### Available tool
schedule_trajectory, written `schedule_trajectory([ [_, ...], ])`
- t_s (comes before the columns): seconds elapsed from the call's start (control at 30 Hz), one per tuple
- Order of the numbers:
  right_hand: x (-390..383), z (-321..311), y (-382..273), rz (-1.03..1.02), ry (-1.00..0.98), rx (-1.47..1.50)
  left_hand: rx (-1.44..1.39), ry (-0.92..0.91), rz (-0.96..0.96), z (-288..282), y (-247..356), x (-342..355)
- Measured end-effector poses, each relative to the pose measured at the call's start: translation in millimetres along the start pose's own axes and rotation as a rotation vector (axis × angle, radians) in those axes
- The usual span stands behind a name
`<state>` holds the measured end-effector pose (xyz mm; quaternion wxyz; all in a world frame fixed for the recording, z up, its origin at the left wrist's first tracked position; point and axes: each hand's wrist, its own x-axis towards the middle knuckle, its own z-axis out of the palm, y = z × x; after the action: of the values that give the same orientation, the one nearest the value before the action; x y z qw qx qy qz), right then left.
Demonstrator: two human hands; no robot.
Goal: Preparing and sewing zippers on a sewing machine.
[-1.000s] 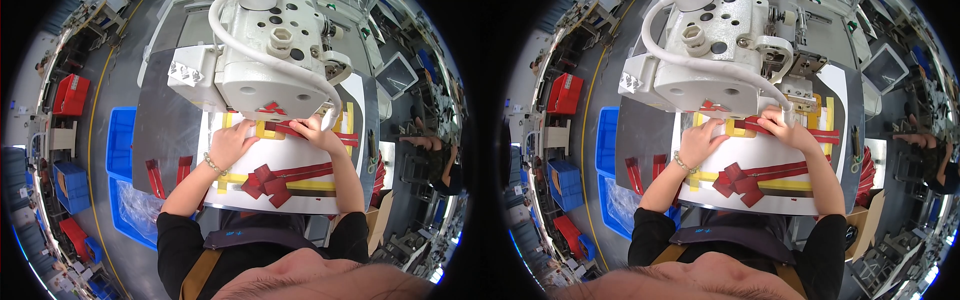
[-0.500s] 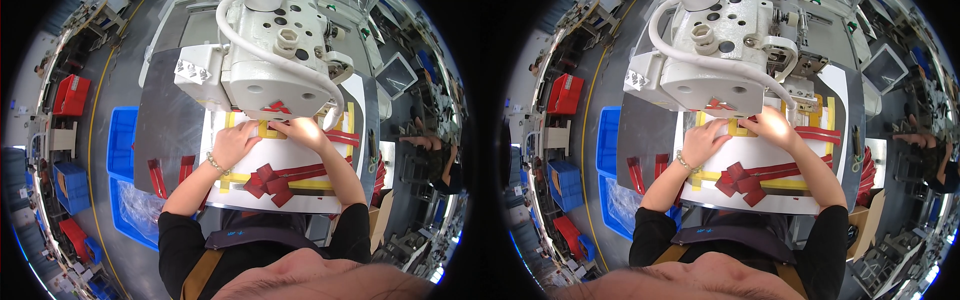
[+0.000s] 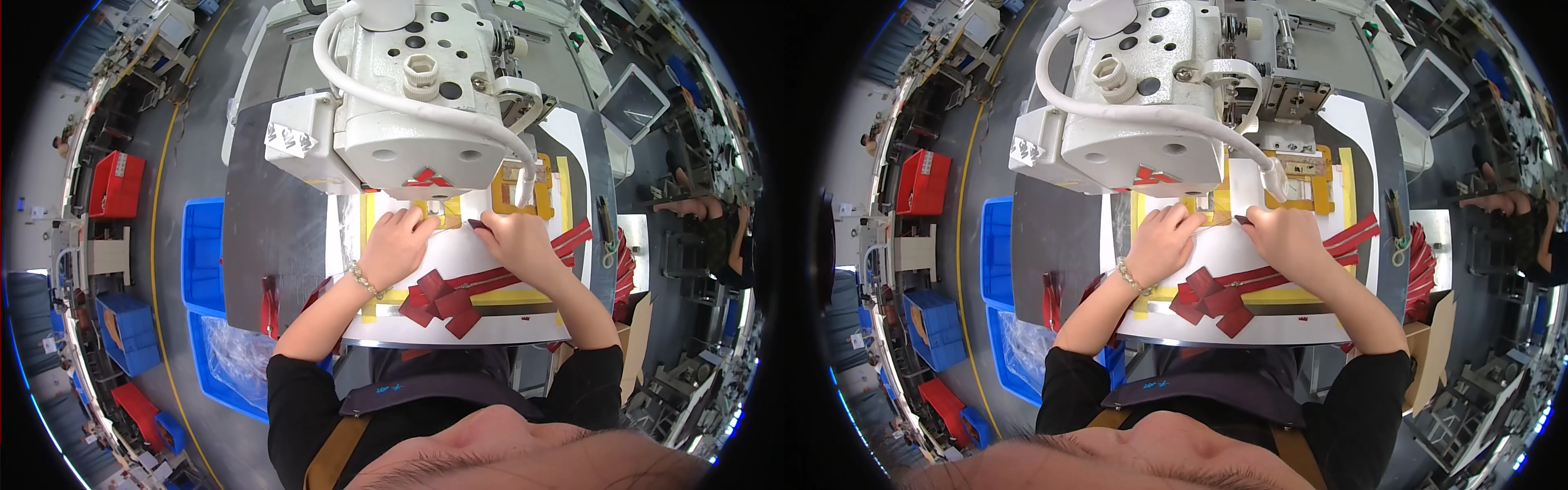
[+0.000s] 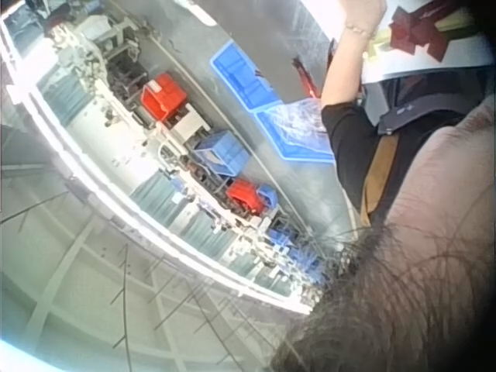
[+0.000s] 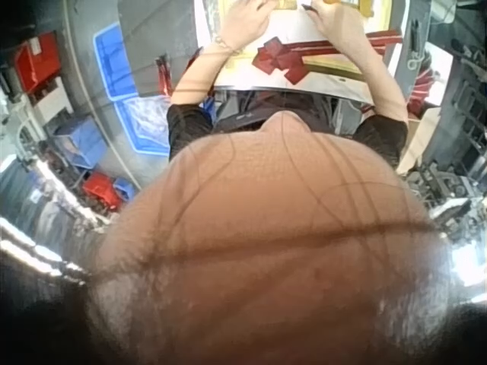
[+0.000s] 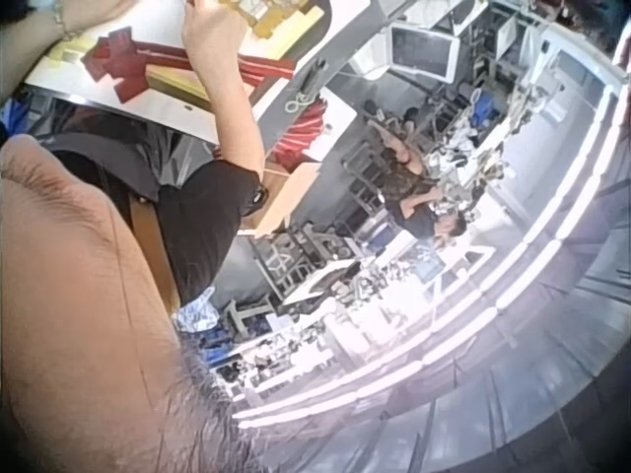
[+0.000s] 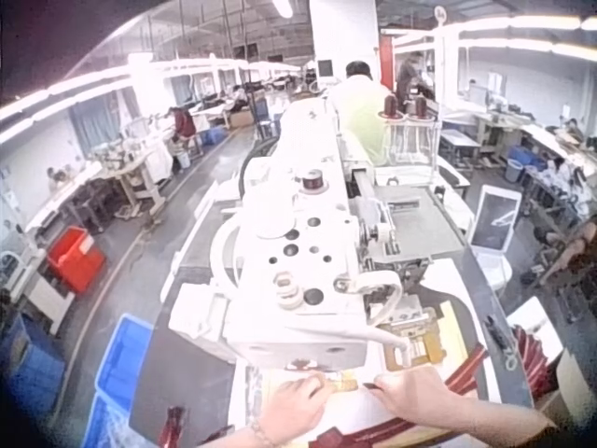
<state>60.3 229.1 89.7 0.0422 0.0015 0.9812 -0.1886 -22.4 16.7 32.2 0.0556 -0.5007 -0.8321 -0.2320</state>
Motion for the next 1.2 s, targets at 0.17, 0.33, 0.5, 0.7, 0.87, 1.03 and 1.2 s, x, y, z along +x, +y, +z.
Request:
schedule_trajectory([
  [0.17, -9.5, 4.4, -8.6, -0.267, 0.352, -0.381, 0.002, 0.006, -0.008, -2.2, 1.3, 7.3],
  [0.33, -3.6, -0.4, -27.8, -0.539, 0.624, -0.535, 0.026, 0.041, -0.034, -5.0, 0.8, 9.4],
  [0.5, -9.1, -11.3, -62.9, -0.625, 0.646, -0.451, -0.166, 0.048, -0.066, -17.1, -3.4, -2.0],
  [0.7, -12.0, -17.7, -100.6, -0.655, 0.303, 0.265, -1.298, -0.121, -0.106, -41.3, -23.5, -10.9],
  [0.87, 0.7, -23.6, -106.6, -0.539, -0.01, 0.782, -1.905, -0.024, -0.409, -38.5, -30.2, -19.0],
  [1.03, -6.0, -9.9, -125.3, -0.396, -0.243, 1.38, -2.335, 0.172, -0.628, -31.2, -43.7, -23.1],
  [1.2, -30.5, 8.4, -143.9, -0.283, -0.426, 1.733, -2.056, -0.07, -0.529, -50.1, -39.5, -16.0],
])
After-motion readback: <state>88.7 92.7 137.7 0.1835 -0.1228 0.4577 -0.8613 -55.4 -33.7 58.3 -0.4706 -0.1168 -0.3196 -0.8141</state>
